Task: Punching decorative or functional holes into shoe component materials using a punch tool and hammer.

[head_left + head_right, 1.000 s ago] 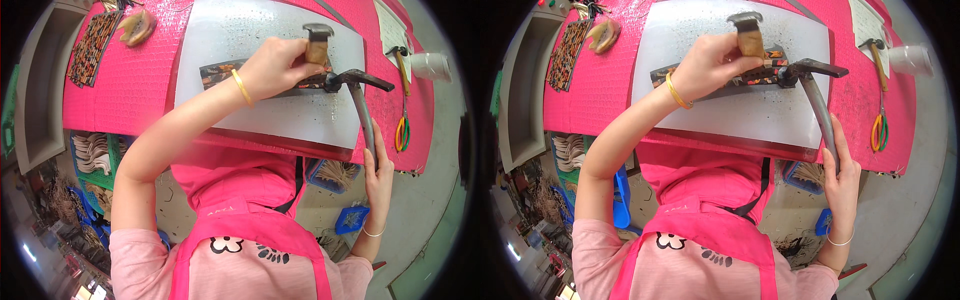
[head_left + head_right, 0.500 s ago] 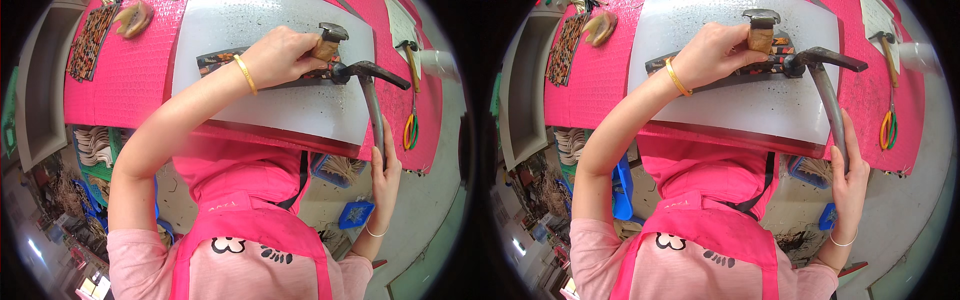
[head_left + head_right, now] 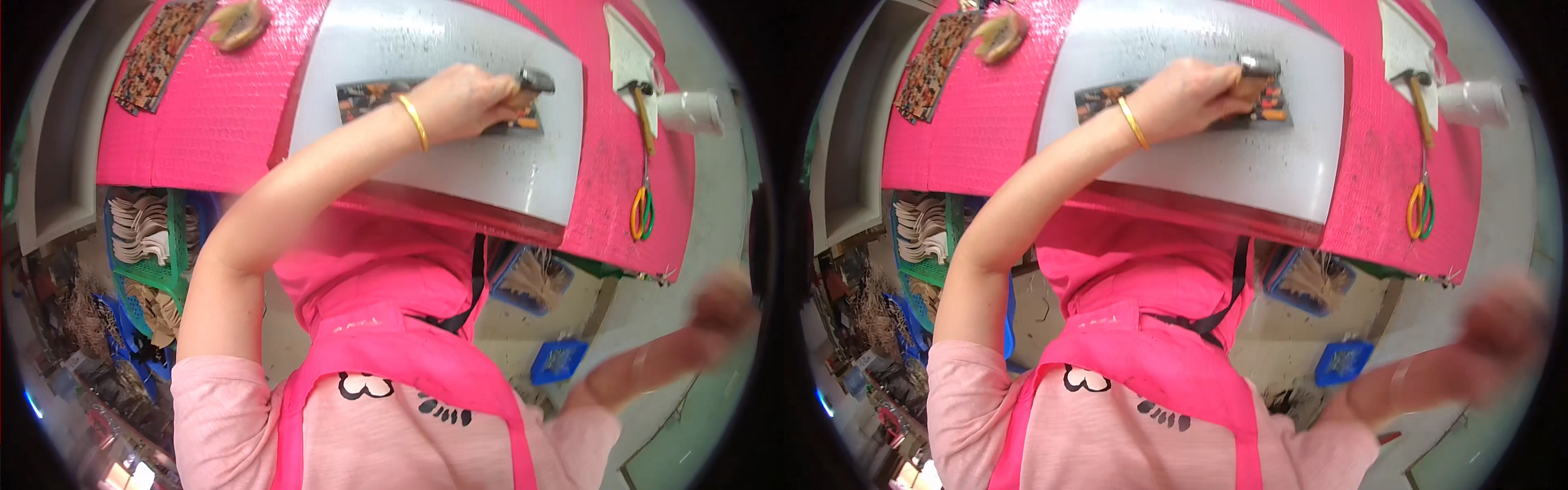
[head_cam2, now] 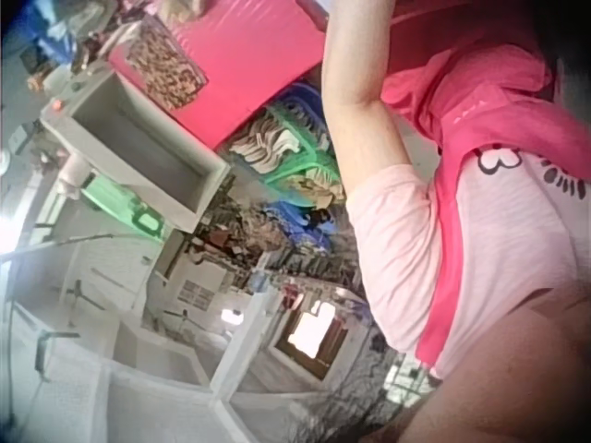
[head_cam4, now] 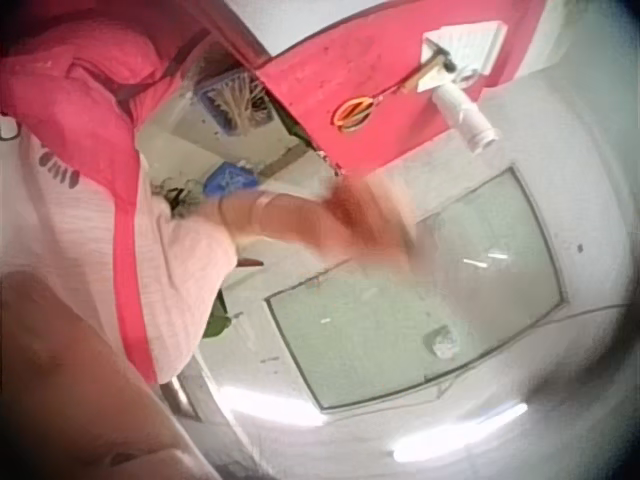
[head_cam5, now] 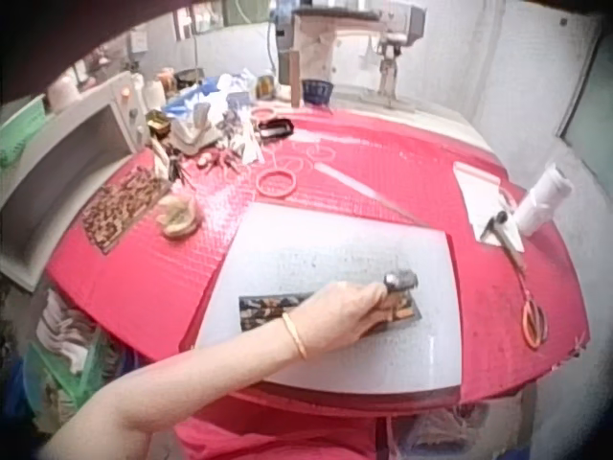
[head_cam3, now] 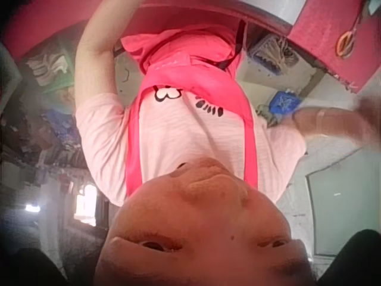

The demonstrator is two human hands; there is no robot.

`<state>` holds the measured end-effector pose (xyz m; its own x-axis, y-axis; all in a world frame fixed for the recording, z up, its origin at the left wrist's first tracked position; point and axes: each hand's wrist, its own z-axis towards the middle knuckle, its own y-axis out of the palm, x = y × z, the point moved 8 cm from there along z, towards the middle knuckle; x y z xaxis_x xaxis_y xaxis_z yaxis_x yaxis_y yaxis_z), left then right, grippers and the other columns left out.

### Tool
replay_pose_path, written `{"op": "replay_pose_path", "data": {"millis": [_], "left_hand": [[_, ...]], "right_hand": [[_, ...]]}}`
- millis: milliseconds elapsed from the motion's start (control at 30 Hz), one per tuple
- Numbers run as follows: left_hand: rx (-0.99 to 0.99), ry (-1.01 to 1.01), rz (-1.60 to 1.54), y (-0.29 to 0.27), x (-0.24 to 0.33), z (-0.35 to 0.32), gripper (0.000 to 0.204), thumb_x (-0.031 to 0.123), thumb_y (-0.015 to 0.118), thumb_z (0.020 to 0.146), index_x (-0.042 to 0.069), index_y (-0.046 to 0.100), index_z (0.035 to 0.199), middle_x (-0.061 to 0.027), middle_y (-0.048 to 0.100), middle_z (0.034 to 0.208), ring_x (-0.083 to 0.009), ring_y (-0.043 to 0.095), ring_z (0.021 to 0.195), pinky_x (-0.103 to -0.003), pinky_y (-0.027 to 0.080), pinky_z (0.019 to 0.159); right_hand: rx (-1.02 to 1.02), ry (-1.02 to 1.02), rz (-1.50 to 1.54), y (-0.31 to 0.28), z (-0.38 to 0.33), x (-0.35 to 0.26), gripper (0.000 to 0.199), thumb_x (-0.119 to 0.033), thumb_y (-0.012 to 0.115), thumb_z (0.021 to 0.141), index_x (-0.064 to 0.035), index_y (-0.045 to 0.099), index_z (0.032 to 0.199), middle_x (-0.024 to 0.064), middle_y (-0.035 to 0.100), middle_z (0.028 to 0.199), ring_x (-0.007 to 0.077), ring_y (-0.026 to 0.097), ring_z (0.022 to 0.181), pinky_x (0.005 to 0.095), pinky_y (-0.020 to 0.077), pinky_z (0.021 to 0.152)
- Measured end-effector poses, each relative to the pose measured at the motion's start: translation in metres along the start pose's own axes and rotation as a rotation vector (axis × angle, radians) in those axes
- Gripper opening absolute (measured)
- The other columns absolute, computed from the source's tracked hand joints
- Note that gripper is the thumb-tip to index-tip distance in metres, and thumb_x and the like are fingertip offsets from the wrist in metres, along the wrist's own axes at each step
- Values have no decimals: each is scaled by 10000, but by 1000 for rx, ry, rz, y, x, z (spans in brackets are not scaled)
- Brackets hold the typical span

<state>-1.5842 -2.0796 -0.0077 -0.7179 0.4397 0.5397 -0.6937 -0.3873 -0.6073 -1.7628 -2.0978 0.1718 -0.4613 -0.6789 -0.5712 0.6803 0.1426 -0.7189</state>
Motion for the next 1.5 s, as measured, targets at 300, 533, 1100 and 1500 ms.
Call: {"op": "replay_pose_path", "data": {"millis": [300,533,1100,1500], "left_hand": [[-19,42,0,3,6,1,265,184,638,748,38,424,690,-145,517,572,-334,534,547,-384,423,485],[288,-577,-642,-34,-35,-15,257,202,614,805,-28,577,912,-91,618,724,-147,583,631,-275,465,558],[187,-920,-660,-81,-31,-114,244,81,578,821,-58,528,1016,-79,604,910,-126,571,821,-261,456,736],[172,-1008,-763,-68,-47,-108,296,147,577,840,-81,531,1023,-90,602,946,-120,560,849,-258,452,762]], "right_hand": [[-386,453,-101,51,-75,81,429,-53,473,826,-44,432,1253,162,547,1153,104,526,897,226,390,774],[-284,319,-26,71,-102,130,408,-48,485,831,-72,457,1238,196,596,969,113,422,582,235,408,588],[-446,-244,-193,176,-63,93,474,-144,567,776,-65,464,1232,144,409,1298,289,354,1223,395,270,998],[-257,-230,-152,158,-1,75,297,-47,498,821,-30,556,1112,153,513,1185,265,497,1094,390,375,926]]}}
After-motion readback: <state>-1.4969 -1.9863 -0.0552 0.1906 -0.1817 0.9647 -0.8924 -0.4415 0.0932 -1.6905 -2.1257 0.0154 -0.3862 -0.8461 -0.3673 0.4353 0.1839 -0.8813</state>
